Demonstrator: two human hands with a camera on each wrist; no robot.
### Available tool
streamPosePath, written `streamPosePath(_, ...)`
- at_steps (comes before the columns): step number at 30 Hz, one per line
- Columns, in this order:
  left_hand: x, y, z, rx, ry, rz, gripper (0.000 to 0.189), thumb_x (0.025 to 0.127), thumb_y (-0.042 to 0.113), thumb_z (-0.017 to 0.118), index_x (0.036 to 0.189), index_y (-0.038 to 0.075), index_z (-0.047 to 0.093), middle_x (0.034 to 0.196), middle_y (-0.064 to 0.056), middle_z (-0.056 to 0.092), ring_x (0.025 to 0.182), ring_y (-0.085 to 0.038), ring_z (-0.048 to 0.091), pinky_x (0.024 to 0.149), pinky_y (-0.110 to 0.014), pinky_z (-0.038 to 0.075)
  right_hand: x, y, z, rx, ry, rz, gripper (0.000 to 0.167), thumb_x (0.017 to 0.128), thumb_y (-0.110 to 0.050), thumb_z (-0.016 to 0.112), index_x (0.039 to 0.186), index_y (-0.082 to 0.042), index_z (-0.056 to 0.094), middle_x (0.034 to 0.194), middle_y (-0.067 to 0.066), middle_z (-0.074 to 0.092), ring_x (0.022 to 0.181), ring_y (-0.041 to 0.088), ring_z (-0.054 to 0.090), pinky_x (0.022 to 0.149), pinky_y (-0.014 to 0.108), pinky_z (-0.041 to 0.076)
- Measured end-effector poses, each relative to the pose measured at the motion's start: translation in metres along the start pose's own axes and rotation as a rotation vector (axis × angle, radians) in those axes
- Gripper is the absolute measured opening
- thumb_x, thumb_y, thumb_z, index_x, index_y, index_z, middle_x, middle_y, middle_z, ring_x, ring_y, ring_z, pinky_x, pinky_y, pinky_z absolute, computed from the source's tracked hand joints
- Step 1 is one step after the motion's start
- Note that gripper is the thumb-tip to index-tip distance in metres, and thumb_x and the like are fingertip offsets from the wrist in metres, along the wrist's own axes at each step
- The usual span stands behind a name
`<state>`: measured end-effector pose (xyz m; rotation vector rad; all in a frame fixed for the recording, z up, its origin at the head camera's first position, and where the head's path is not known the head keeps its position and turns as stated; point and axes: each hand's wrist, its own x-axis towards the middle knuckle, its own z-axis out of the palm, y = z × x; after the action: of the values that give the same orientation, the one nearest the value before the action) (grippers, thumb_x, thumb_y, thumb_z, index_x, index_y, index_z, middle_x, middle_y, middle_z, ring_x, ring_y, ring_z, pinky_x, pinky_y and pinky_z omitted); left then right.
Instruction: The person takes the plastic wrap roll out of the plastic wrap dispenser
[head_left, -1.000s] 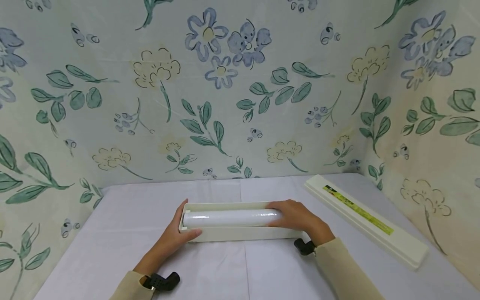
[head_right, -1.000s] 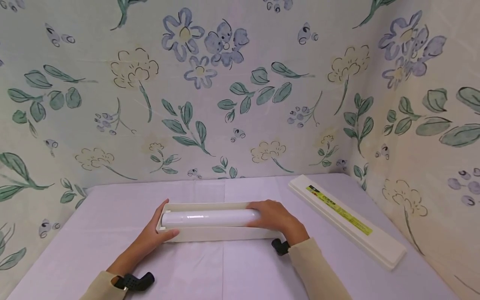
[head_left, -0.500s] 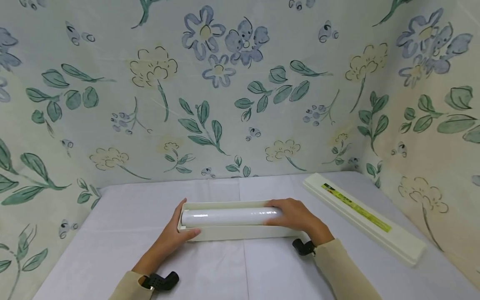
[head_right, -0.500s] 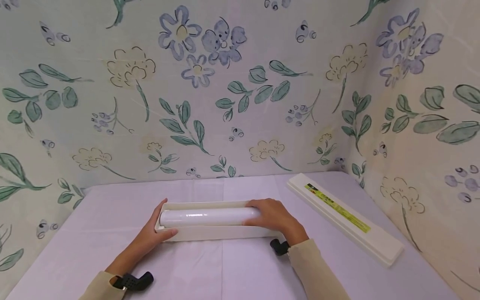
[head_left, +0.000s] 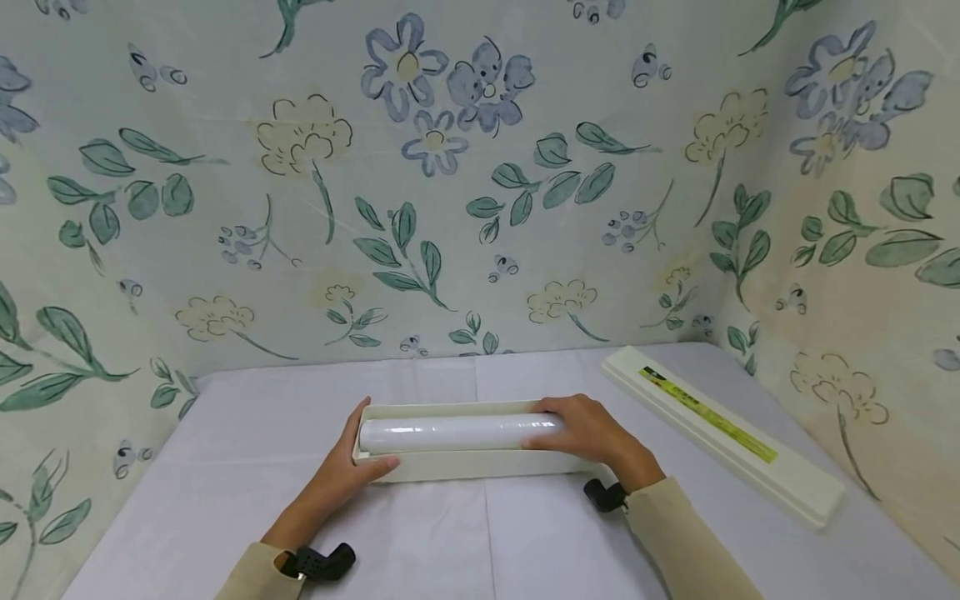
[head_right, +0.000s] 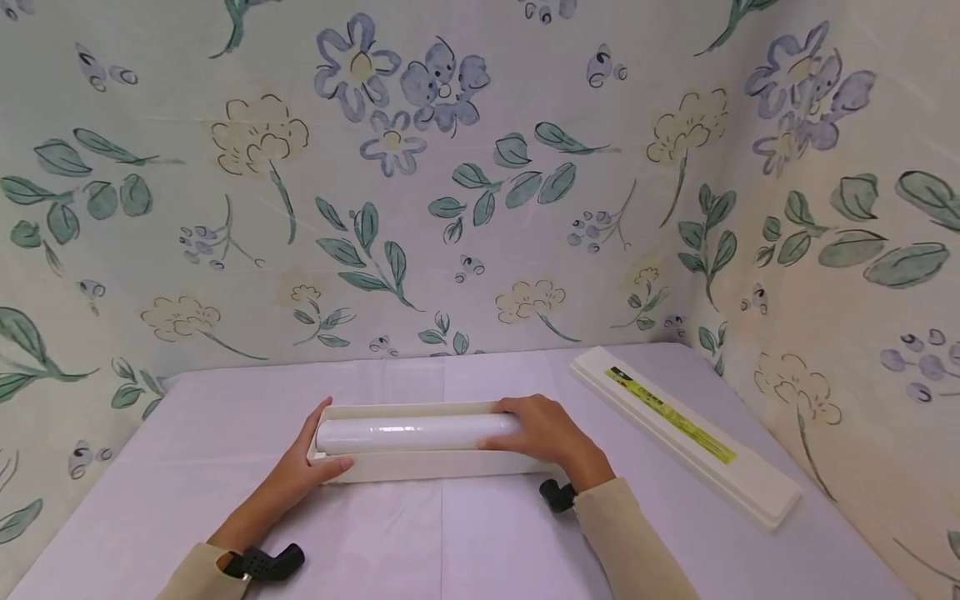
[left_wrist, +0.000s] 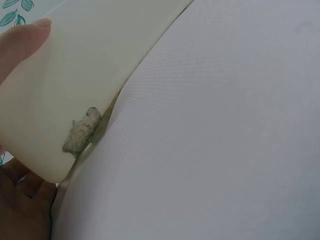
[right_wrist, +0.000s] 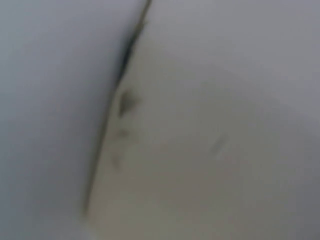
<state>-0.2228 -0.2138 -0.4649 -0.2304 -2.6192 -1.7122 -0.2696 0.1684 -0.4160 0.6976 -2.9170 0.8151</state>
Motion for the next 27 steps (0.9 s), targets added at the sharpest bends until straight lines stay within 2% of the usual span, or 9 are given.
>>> streamPosePath(4,0.0000,-0.0003,-0.0006,0.000,-0.003,-0.002,0.104,0.082,0.027,0.077,0.155,0.027,0.005,0.144,-0.011,0.038,0.121,-0.029,0.045,0.101,-0.051,0.039,0.0009,0.0001,0.0013,-0.012,0.017,0.010,0.062,0.065,-0.074,0.070,0.107,-0.029,0.070,0.096,-0.013,0.066,0.081,0.008,0.056,0.071,0.030,0.048)
streamPosePath(10,0.0017,-0.0059,-0.0002,0.015,0.007,0.020,0.105,0.080,0.033,0.078,0.155,0.029,0.005,0.144,-0.010,0.038,0.120,-0.029,0.046,0.101,-0.053,0.039,-0.0004,-0.0020,0.0018,-0.045,0.041,0.003,0.065,0.066,-0.076,0.067,0.108,-0.027,0.071,0.098,-0.012,0.067,0.081,0.007,0.056,0.073,0.031,0.049)
streamPosePath(16,0.0013,-0.0035,-0.0004,0.024,0.015,-0.002,0.105,0.079,0.036,0.079,0.155,0.031,0.005,0.144,-0.009,0.039,0.120,-0.029,0.046,0.102,-0.055,0.037,-0.0025,-0.0055,0.0009,-0.096,0.085,-0.038,0.069,0.067,-0.080,0.063,0.106,-0.024,0.071,0.094,-0.011,0.068,0.079,0.006,0.056,0.072,0.032,0.049)
streamPosePath(20,0.0011,-0.0015,-0.0004,0.031,0.018,0.008,0.105,0.080,0.036,0.078,0.155,0.029,0.005,0.145,-0.010,0.038,0.120,-0.029,0.046,0.102,-0.056,0.036,-0.0015,-0.0053,0.0013,-0.134,0.119,-0.073,0.069,0.068,-0.081,0.059,0.102,-0.023,0.071,0.090,-0.011,0.068,0.075,0.005,0.055,0.070,0.030,0.048)
streamPosePath(27,0.0006,-0.0041,0.0008,0.027,0.011,0.000,0.105,0.080,0.035,0.078,0.155,0.029,0.004,0.145,-0.010,0.037,0.121,-0.030,0.045,0.103,-0.057,0.035,-0.0028,-0.0058,0.0017,-0.146,0.115,-0.056,0.069,0.067,-0.083,0.058,0.098,-0.022,0.071,0.085,-0.011,0.066,0.073,0.006,0.053,0.068,0.029,0.048)
